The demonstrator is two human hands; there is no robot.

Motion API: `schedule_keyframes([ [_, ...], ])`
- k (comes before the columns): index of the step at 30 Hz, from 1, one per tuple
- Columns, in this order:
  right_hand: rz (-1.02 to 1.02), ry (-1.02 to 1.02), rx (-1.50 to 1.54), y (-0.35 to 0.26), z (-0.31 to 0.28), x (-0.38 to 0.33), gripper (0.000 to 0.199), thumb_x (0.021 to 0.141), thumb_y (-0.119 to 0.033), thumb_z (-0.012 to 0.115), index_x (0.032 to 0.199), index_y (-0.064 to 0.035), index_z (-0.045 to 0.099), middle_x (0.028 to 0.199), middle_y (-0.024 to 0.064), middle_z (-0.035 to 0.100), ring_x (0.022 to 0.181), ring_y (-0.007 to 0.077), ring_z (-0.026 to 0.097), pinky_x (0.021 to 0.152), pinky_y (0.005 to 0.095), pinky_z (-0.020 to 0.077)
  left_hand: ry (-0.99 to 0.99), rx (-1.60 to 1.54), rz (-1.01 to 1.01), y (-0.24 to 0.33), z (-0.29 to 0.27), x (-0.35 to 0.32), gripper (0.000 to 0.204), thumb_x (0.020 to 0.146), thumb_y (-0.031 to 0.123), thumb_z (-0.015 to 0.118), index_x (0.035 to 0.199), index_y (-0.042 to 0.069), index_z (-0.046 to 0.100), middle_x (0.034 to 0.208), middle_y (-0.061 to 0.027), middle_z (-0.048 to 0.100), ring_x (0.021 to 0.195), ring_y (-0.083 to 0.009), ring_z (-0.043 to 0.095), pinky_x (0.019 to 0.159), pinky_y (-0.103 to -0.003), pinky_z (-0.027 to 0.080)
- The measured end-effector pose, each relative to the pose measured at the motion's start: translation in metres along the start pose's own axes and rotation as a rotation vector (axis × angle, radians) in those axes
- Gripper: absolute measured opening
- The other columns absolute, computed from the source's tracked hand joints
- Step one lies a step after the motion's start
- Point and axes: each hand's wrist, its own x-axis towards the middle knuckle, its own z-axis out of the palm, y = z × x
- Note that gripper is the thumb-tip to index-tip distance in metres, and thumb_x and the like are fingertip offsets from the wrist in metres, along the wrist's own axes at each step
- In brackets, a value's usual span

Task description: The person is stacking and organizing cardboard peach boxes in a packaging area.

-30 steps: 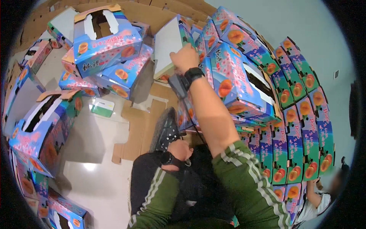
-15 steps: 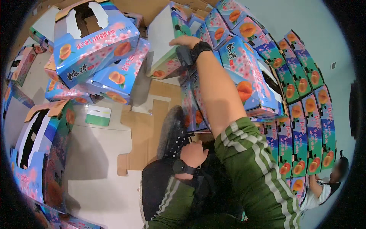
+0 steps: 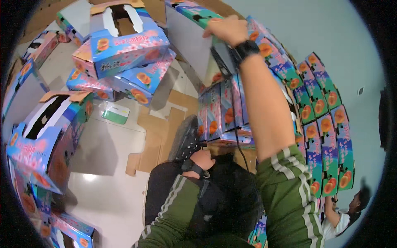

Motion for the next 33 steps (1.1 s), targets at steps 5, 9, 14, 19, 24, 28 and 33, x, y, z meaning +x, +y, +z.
schedule_keyframes([
  [5, 0.032, 0.401, 0.202, 0.034, -0.070, -0.091, 0.074, 0.052, -0.037, 0.085, 0.105, 0.0099, 0.063, 0.105, 0.0259, 0.064, 0.102, 0.0369, 0.060, 0.087, 0.0387, 0.0491, 0.081, 0.052, 0.216, 0.000, 0.004, 0.011, 0.036, 0.083, 0.034, 0.057, 0.110, 0.013, 0.066, 0.095, -0.0205, 0.068, 0.091, -0.0403, 0.065, 0.076, -0.052, 0.052],
  [9, -0.097, 0.609, 0.221, 0.050, -0.123, -0.231, 0.089, 0.055, -0.032, 0.086, 0.125, 0.0061, 0.047, 0.120, 0.0240, 0.049, 0.115, 0.0381, 0.046, 0.098, 0.0426, 0.0413, -0.016, 0.095, 0.238, 0.011, -0.009, 0.003, 0.037, 0.085, 0.037, 0.055, 0.106, 0.009, 0.068, 0.097, -0.0206, 0.067, 0.089, -0.0403, 0.064, 0.080, -0.048, 0.053],
  [14, -0.271, 0.632, 0.283, 0.077, -0.146, -0.389, 0.093, 0.052, -0.026, 0.088, 0.129, 0.0013, 0.043, 0.115, 0.0190, 0.046, 0.111, 0.0350, 0.047, 0.094, 0.0434, 0.0416, 0.126, 0.173, 0.019, -0.052, 0.008, 0.020, 0.044, 0.082, 0.033, 0.055, 0.112, 0.001, 0.063, 0.099, -0.0244, 0.067, 0.088, -0.0408, 0.064, 0.079, -0.049, 0.051],
  [19, -0.387, 0.575, 0.346, 0.130, -0.137, -0.502, 0.088, 0.055, -0.031, 0.086, 0.130, -0.0090, 0.043, 0.116, 0.0138, 0.041, 0.109, 0.0313, 0.051, 0.090, 0.0445, 0.0450, 0.270, 0.028, -0.005, -0.037, -0.001, 0.023, 0.052, 0.088, 0.044, 0.052, 0.110, -0.002, 0.063, 0.098, -0.0208, 0.068, 0.087, -0.0362, 0.065, 0.081, -0.045, 0.051],
  [24, -0.415, 0.504, 0.351, 0.175, -0.126, -0.581, 0.056, 0.070, -0.020, 0.081, 0.121, -0.0193, 0.057, 0.114, 0.0119, 0.045, 0.103, 0.0316, 0.058, 0.083, 0.0446, 0.0513, 0.187, -0.569, -0.020, -0.020, -0.029, -0.009, 0.058, 0.089, 0.050, 0.049, 0.110, -0.002, 0.062, 0.098, -0.0179, 0.068, 0.087, -0.0330, 0.065, 0.083, -0.042, 0.051],
  [28, -0.341, 0.479, 0.112, 0.216, -0.090, -0.634, 0.053, 0.074, -0.008, 0.076, 0.120, -0.0211, 0.053, 0.119, 0.0123, 0.046, 0.104, 0.0319, 0.059, 0.082, 0.0433, 0.0523, 0.015, -1.050, -0.057, -0.006, -0.046, -0.043, 0.062, 0.090, 0.056, 0.047, 0.110, -0.001, 0.062, 0.097, -0.0155, 0.068, 0.087, -0.0305, 0.065, 0.084, -0.040, 0.051],
  [33, -0.029, 0.507, 0.011, 0.251, -0.049, -0.708, 0.060, 0.069, -0.009, 0.075, 0.123, -0.0162, 0.049, 0.123, 0.0142, 0.044, 0.115, 0.0339, 0.052, 0.092, 0.0499, 0.0478, -0.144, -1.255, -0.053, 0.018, -0.051, -0.048, 0.068, 0.091, 0.062, 0.044, 0.110, -0.001, 0.062, 0.097, -0.0126, 0.069, 0.087, -0.0273, 0.065, 0.086, -0.038, 0.051],
])
